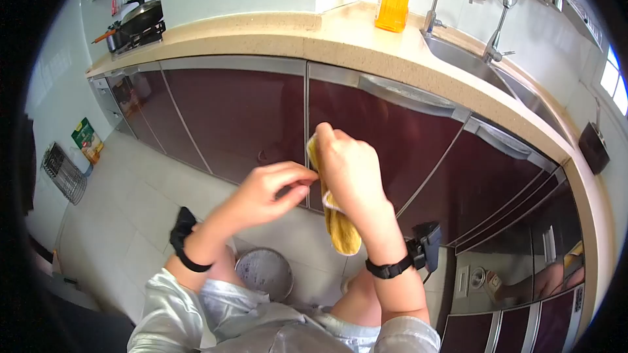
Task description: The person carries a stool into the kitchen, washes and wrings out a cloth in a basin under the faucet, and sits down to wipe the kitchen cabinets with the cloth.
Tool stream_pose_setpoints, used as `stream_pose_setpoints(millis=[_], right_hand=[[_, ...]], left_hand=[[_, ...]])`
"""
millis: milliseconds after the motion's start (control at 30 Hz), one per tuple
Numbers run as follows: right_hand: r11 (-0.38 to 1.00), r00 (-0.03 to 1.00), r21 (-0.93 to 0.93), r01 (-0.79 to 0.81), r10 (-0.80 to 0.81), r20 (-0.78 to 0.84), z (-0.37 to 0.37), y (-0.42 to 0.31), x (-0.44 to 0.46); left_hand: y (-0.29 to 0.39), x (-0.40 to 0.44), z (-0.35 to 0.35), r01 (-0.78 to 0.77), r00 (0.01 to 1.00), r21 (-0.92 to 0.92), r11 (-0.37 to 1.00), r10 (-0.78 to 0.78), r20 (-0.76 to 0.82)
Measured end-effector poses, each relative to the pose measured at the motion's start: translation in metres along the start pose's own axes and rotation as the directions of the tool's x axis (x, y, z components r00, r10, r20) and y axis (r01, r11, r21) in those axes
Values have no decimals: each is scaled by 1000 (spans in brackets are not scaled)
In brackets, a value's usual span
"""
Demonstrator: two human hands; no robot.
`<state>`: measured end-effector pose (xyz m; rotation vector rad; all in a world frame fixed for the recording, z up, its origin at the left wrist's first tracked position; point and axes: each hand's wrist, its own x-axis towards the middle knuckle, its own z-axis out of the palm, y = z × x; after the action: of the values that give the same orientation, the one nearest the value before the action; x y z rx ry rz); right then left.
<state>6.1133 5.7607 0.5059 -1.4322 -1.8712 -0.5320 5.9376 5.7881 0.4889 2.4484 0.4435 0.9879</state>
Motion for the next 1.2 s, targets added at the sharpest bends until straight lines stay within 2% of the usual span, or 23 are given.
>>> stream_pose_setpoints(millis=[67, 133, 167, 200, 233, 300, 333, 367, 433, 500, 533, 567, 633, 667, 800, 867, 967, 1100, 1167, 1200], right_hand=[[1000, 1000, -26, -2, 1, -32, 3, 0, 4], [998, 998, 63, -27, 30, -50, 6, 1, 6], [990, 997, 135, -51, 59, -58, 10, 4, 7], [981, 996, 193, 27, -10, -85, 17, 11, 6], [966, 995, 247, 75, -55, -89, 21, 14, 4], [913, 999, 408, 21, -6, -38, 24, 14, 0], [882, 999, 470, -8, 25, -32, 27, 15, -3], [879, 999, 477, -11, 29, -31, 36, 21, -7], [817, 975, 570, 85, 49, -216, 58, 35, -16], [760, 982, 649, -31, 145, -122, 64, 44, -27], [765, 980, 642, -49, 162, -118, 69, 51, -33], [772, 978, 633, -65, 176, -115, 73, 57, -38], [763, 976, 637, -108, 203, -78, 79, 65, -46], [761, 971, 629, -158, 235, -40, 80, 68, -49], [791, 985, 601, -111, 168, -40, 85, 78, -53], [783, 979, 596, -178, 201, 28, 84, 78, -55], [779, 978, 596, -195, 203, 55, 83, 75, -55], [753, 962, 599, -274, 220, 164, 86, 69, -54], [782, 979, 590, -200, 180, 93, 92, 65, -51], [780, 979, 592, -201, 179, 97, 92, 64, -50]], left_hand=[[-30, 14, 25, -16, 996, 15, 1000, 17, -84], [-49, 25, 42, -8, 991, 46, 999, 14, -130], [-55, 30, 51, -70, 979, 136, 988, 94, -178], [-64, 35, 58, -124, 960, 228, 966, 175, -219], [-75, 42, 60, -117, 962, 229, 966, 167, -215], [-104, 58, 62, 27, 938, 21, 999, -18, -345], [-129, 67, 62, 97, 919, 197, 976, -12, -394], [-131, 80, 62, 93, 863, 144, 985, -8, -506], [-179, 89, 61, 90, 881, 579, 810, 207, -426], [-175, 106, 61, 106, 827, 614, 782, 274, -492], [-183, 116, 72, 135, 733, 557, 820, 295, -613], [-184, 120, 74, 157, 715, 552, 819, 291, -635], [-184, 123, 81, 98, 677, 471, 877, 288, -678], [-185, 124, 77, 97, 709, 559, 823, 337, -619], [-185, 127, 71, 63, 724, 589, 806, 369, -583], [-187, 126, 70, 64, 724, 497, 865, 302, -620], [-181, 125, 72, 30, 750, 412, 911, 252, -612], [-176, 125, 82, 78, 764, 385, 920, 193, -616], [-162, 130, 89, 38, 780, 468, 883, 267, -566], [-155, 132, 84, -5, 820, 627, 779, 362, -444]])
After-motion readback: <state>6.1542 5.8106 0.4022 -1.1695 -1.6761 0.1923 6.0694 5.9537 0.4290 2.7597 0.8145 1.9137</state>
